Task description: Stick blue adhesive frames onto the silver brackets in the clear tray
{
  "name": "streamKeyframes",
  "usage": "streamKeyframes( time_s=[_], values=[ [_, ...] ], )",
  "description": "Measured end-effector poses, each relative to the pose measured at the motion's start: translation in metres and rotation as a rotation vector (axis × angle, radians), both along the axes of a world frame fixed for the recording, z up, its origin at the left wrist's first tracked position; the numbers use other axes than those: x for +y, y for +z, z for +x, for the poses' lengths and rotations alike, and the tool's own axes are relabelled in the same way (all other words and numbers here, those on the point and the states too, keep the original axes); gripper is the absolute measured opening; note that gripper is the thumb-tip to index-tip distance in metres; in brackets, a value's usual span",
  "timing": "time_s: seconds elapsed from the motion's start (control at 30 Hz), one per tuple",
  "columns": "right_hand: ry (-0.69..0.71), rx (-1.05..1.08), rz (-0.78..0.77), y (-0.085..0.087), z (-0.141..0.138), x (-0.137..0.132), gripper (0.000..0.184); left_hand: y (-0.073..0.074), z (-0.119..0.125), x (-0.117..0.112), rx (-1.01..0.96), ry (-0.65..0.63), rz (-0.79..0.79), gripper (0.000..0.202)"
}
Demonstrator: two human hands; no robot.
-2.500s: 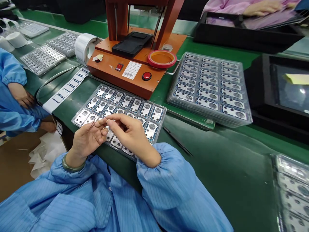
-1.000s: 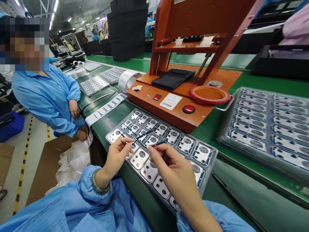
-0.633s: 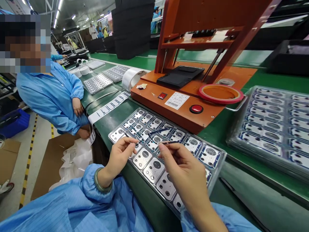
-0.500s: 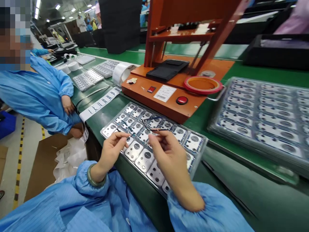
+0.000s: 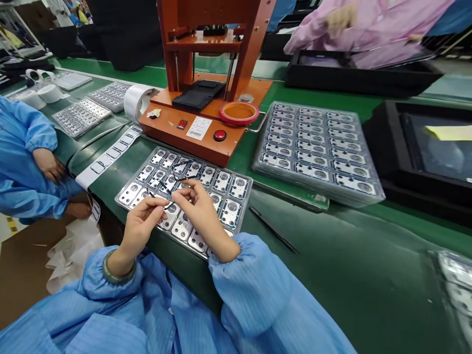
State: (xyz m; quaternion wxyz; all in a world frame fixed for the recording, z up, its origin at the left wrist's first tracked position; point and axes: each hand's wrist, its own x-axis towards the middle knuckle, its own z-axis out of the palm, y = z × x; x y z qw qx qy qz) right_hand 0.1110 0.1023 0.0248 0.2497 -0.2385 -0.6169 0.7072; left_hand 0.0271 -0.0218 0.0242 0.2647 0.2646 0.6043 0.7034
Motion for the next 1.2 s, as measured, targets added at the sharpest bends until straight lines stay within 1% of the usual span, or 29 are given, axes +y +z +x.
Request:
streamKeyframes(
  time_s=[0.07, 0.17, 0.27, 0.33, 0.4, 0.47, 0.6, 0.73, 0.8, 0.93, 1.0, 1.1, 1.2],
  values=[
    [-0.014, 0.016, -0.015, 0.0, 0.0, 0.0, 0.044, 0.0, 0.001, 0.001, 0.017, -0.017, -0.003, 0.012],
    [-0.054, 0.024, 0.014, 0.0, 0.001, 0.006, 0.041, -0.002, 0.0, 0.0, 0.06, -0.015, -0.023, 0.013],
    [-0.141, 0.013, 0.087, 0.003, 0.006, 0.018, 0.037, -0.004, -0.006, -0.001, 0.079, 0.06, -0.062, 0.015],
    [-0.173, -0.013, 0.109, 0.004, 0.013, 0.028, 0.034, -0.005, -0.011, -0.003, 0.074, 0.125, -0.084, 0.017],
    [-0.165, -0.051, 0.102, 0.004, 0.02, 0.036, 0.033, -0.007, -0.016, -0.003, 0.074, 0.172, -0.101, 0.02],
    [-0.136, -0.094, 0.101, 0.004, 0.027, 0.041, 0.034, -0.008, -0.018, -0.003, 0.086, 0.183, -0.115, 0.023],
    [-0.033, -0.145, 0.153, 0.005, 0.039, 0.04, 0.033, -0.01, -0.016, 0.001, 0.182, 0.11, -0.144, 0.029],
    [0.04, -0.188, 0.228, 0.009, 0.047, 0.037, 0.031, -0.01, -0.01, 0.007, 0.419, 0.033, -0.145, 0.027],
    [0.043, -0.21, 0.225, 0.013, 0.053, 0.037, 0.031, -0.009, -0.007, 0.01, 0.511, -0.016, -0.14, 0.025],
    [-0.009, -0.24, 0.138, 0.021, 0.07, 0.038, 0.035, -0.003, 0.003, 0.016, 0.571, -0.112, -0.164, 0.023],
    [0.011, -0.244, 0.083, 0.021, 0.082, 0.034, 0.036, -0.001, 0.009, 0.019, 0.566, -0.164, -0.16, 0.023],
    [0.071, -0.261, -0.01, 0.016, 0.101, 0.024, 0.035, 0.0, 0.018, 0.023, 0.558, -0.234, -0.14, 0.022],
    [0.073, -0.291, -0.072, 0.009, 0.117, 0.013, 0.034, -0.002, 0.024, 0.025, 0.612, -0.288, -0.131, 0.02]
  ],
)
